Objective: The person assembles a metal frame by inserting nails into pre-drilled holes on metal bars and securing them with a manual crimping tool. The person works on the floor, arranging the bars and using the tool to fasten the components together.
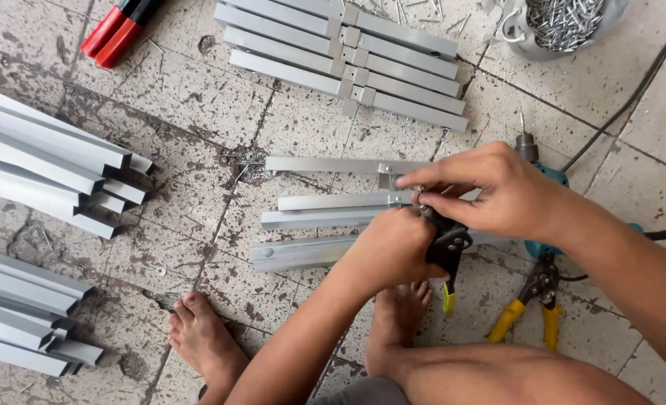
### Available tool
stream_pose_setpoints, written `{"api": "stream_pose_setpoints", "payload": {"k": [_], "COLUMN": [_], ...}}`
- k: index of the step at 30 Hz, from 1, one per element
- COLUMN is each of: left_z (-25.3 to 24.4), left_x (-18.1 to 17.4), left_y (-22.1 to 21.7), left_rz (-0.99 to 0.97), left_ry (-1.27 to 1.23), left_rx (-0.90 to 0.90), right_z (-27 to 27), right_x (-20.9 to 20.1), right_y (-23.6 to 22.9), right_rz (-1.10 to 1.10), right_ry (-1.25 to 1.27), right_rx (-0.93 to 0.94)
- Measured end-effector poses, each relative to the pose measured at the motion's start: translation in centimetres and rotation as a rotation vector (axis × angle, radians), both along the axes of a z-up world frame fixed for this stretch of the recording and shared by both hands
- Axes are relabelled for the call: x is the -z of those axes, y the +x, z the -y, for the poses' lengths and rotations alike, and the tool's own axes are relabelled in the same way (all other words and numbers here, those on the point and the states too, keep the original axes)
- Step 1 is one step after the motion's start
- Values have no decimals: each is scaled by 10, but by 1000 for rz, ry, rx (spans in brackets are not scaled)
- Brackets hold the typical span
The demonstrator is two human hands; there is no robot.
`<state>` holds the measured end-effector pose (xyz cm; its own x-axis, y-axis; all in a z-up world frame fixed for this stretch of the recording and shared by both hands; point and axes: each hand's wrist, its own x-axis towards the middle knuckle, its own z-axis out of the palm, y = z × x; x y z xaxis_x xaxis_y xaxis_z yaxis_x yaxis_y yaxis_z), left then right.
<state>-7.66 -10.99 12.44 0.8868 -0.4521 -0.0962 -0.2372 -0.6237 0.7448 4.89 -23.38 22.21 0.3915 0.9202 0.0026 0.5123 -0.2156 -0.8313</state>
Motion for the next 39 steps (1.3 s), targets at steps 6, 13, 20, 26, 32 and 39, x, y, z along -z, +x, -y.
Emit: {"api": "stream_pose_setpoints", "payload": {"k": [6,13,20,26,32,39], "left_z": [6,-4,7,12,-126,-157], "left_x": [1,-6,-22,15,127,119], "left_y": [-1,11,44,71,98,78], "left_rz": [42,33,-40,94,708,657], "left_ry": [30,-86,-843,-820,172,415], "left_rx": [75,23,-835,-568,-696,-514], "right_z": [2,1,51,69,105,102], "right_x": [-7,-40,42,102,123,115], "right_y": [0,6,-57,-99,-98,-102], "right_rz": [4,-321,-588,-500,-627,-613], "right_ry": [-65,-637,-854,182,144,103], "right_rx": [-36,-35,94,572,725,756]}}
